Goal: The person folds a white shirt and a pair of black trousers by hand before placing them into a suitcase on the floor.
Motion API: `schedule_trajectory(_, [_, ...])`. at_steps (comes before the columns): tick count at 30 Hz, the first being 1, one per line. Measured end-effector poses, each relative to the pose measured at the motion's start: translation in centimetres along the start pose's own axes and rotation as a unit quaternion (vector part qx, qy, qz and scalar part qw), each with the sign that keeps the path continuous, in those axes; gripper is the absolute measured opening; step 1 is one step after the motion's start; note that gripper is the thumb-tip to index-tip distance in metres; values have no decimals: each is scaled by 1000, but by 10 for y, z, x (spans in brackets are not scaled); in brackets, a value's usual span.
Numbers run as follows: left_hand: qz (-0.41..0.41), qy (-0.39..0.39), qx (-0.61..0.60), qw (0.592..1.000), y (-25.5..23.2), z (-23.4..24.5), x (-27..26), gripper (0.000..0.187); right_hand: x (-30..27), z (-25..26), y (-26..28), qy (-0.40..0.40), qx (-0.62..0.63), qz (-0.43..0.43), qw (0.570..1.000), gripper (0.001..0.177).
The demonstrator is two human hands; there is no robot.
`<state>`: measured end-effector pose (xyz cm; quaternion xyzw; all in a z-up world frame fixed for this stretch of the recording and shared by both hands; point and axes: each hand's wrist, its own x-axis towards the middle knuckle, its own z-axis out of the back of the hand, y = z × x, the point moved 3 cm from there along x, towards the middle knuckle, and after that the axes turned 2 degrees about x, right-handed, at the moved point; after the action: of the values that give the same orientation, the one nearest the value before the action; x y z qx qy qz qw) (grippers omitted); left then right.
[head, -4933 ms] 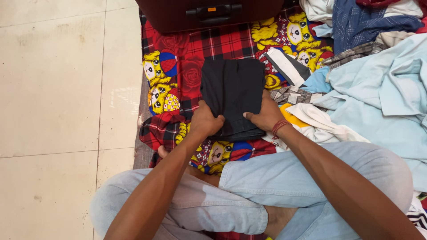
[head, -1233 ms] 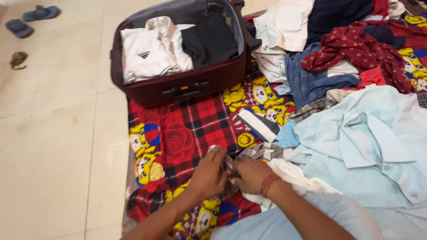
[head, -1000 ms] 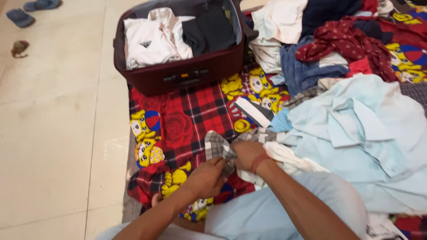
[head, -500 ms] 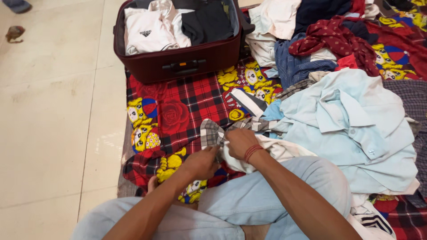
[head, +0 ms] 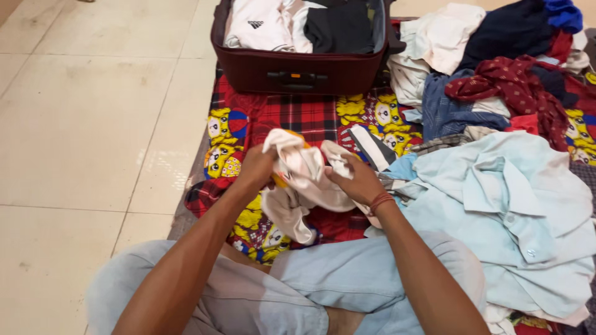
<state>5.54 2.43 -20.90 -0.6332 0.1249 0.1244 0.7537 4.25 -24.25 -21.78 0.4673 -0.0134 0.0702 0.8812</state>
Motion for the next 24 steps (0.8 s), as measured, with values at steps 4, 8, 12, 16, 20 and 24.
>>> schedule_trajectory(4, [55,-43,-63,996,-17,20,-3,40,-5,-37,1,217,136,-36,966,77])
schedule_trajectory(8, [74,-36,-98,992,3,29,8,45,-10,-63,4,328,53,-157,930,65])
schedule_trajectory(12, [8,23,-174,984,29,30,41,24,-7,-61,10,251,-117,-43,960,40])
schedule_trajectory(16, [-137,-33,186,972,40,32,48,44,-18,-53,18,235,-176,-50,955,64])
schedule_trajectory(20, [39,49,503,862,58,21,21,75,-27,-71,-7,278,-345,-9,896,52])
schedule_trajectory(24, [5,30,510,860,75,14,23,71,-13,-60,-47,199,-253,-18,947,41])
